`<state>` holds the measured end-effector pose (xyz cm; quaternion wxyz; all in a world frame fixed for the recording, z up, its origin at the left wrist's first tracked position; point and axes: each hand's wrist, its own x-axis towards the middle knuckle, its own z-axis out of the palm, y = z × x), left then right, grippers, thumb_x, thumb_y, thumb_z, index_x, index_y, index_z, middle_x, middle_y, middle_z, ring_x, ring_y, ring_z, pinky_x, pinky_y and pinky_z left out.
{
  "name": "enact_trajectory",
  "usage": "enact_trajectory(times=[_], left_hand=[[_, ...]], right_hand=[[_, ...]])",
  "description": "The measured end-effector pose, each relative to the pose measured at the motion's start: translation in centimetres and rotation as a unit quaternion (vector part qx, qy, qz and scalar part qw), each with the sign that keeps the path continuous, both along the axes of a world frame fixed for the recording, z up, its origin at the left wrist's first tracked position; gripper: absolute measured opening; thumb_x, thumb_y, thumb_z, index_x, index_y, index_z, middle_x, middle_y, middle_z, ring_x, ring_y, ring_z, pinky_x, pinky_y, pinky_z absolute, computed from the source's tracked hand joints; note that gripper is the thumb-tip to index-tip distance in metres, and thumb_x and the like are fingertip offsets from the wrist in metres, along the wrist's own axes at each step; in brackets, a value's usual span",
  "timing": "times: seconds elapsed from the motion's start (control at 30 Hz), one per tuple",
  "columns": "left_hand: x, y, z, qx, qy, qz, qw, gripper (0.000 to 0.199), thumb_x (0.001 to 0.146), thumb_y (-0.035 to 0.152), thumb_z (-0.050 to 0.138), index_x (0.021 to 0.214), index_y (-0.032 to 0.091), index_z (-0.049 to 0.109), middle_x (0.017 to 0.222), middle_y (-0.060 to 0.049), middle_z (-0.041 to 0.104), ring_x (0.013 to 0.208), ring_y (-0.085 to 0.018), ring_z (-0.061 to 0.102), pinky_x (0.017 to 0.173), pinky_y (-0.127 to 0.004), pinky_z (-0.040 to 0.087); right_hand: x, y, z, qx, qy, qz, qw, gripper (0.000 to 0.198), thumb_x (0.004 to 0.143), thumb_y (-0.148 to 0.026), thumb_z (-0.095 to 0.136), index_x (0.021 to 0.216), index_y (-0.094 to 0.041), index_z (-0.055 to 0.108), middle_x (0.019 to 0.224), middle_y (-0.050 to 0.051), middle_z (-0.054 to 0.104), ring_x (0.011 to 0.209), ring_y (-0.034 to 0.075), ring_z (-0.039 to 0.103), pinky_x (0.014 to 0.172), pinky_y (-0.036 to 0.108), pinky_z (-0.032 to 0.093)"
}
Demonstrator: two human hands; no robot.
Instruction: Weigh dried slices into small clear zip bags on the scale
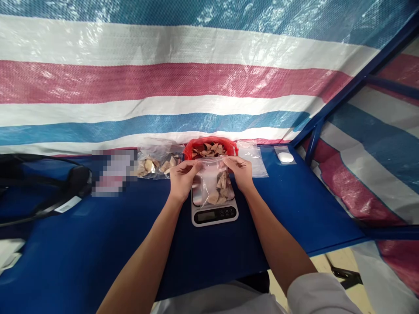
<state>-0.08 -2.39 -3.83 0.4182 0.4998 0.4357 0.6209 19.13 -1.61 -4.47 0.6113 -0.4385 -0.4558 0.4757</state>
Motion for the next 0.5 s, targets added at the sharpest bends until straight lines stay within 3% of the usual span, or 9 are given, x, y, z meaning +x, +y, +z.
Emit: enact_trajectory(times=[0.13, 0.5], left_hand=[[0.15, -0.05, -0.22, 0.005, 0.016, 0.011, 1.0, 0.025, 0.073, 0.045, 0.085, 0.076, 0.021, 0.08, 0.076, -0.004, 0.078, 0.072, -0.02, 0.071, 0.069, -0.03, 0.056], [0.43, -0.45, 0.64, -0.025, 0.027, -0.005, 0.999, 0.03, 0.07, 0.047, 0.087, 0.077, 0.019, 0.081, 0.077, -0.005, 0.079, 0.071, -0.019, 0.07, 0.069, -0.029, 0.056]], right_hand=[[0.02, 0.12, -0.17, 0.012, -0.015, 0.016, 1.0, 0.032, 0.07, -0.053, 0.084, 0.079, -0.022, 0.078, 0.073, 0.003, 0.077, 0.067, 0.019, 0.073, 0.065, 0.031, 0.06], [-0.03, -0.2, 0.09, 0.026, -0.018, -0.008, 0.999, 0.029, 0.068, -0.049, 0.086, 0.075, -0.022, 0.08, 0.07, 0.003, 0.078, 0.063, 0.019, 0.073, 0.066, 0.032, 0.06]])
